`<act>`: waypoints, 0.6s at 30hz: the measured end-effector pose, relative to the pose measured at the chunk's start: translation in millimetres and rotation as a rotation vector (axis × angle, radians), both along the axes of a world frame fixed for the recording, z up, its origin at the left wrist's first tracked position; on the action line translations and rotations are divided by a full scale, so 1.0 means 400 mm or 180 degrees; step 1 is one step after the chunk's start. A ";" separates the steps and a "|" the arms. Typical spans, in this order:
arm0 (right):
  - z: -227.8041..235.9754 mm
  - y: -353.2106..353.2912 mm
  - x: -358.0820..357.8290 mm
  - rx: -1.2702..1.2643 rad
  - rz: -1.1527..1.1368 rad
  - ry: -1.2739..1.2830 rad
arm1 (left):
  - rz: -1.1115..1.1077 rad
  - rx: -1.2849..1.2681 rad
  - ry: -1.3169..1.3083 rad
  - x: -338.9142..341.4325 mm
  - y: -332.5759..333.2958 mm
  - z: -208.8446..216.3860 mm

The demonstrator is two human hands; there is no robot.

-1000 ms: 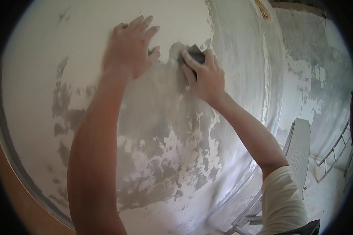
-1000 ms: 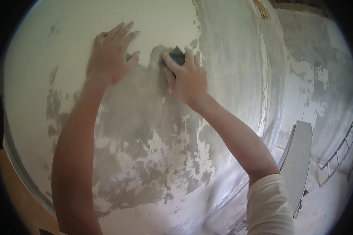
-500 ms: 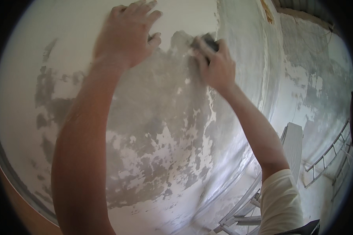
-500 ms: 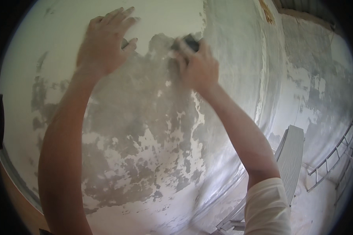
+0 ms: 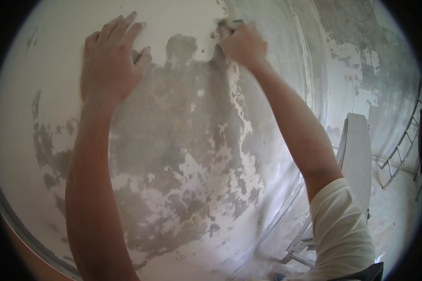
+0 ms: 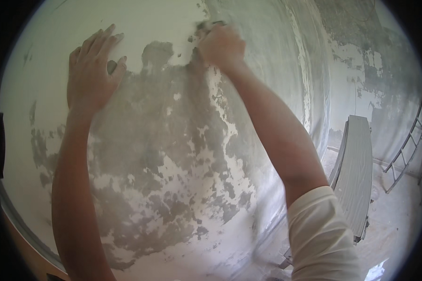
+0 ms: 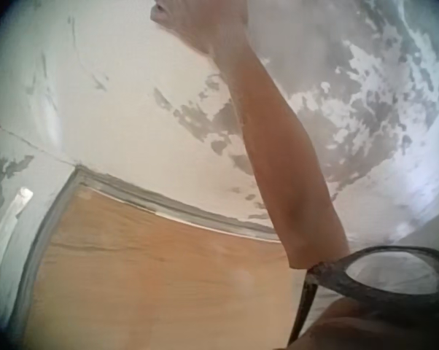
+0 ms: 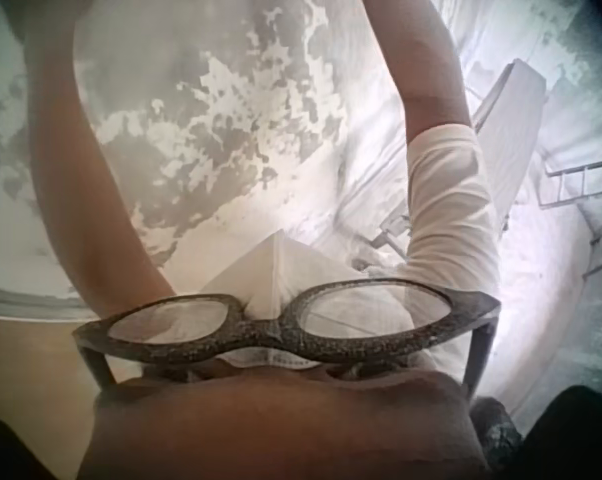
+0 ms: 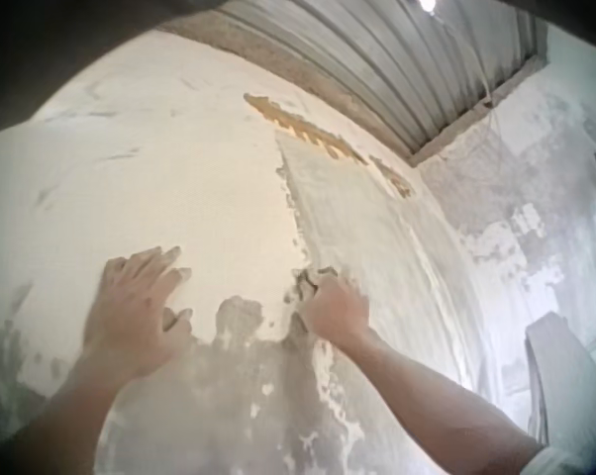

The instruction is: The person sands a ceiling area with a sanding block and then uses a scraper to remove material from the surface.

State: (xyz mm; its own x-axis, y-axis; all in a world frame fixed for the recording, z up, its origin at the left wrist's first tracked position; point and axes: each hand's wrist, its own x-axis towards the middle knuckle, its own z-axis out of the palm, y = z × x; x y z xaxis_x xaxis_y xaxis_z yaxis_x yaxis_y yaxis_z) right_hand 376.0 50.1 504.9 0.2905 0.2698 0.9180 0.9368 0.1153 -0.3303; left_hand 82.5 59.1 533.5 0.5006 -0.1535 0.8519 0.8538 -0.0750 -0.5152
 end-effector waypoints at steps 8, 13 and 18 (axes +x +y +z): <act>-0.141 0.022 -0.193 0.0954 -0.0571 -0.0899 | 0.0009 -0.0110 -0.0099 -0.025 0.003 -0.005; -0.061 0.012 -0.070 0.0669 -0.0117 -0.0097 | -0.0016 0.0024 -0.0036 -0.012 -0.010 0.005; -0.081 0.052 -0.142 0.0925 -0.0618 0.0103 | -0.0021 -0.0082 -0.0028 -0.010 0.000 -0.006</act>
State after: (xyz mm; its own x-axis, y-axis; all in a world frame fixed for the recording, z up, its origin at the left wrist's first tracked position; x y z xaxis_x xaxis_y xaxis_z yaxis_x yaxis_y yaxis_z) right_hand 319.4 70.9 472.6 0.3411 -0.0645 0.9378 0.9400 0.0294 -0.3399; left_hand 78.5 59.1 531.2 0.4922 -0.1347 0.8600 0.8577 -0.0936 -0.5055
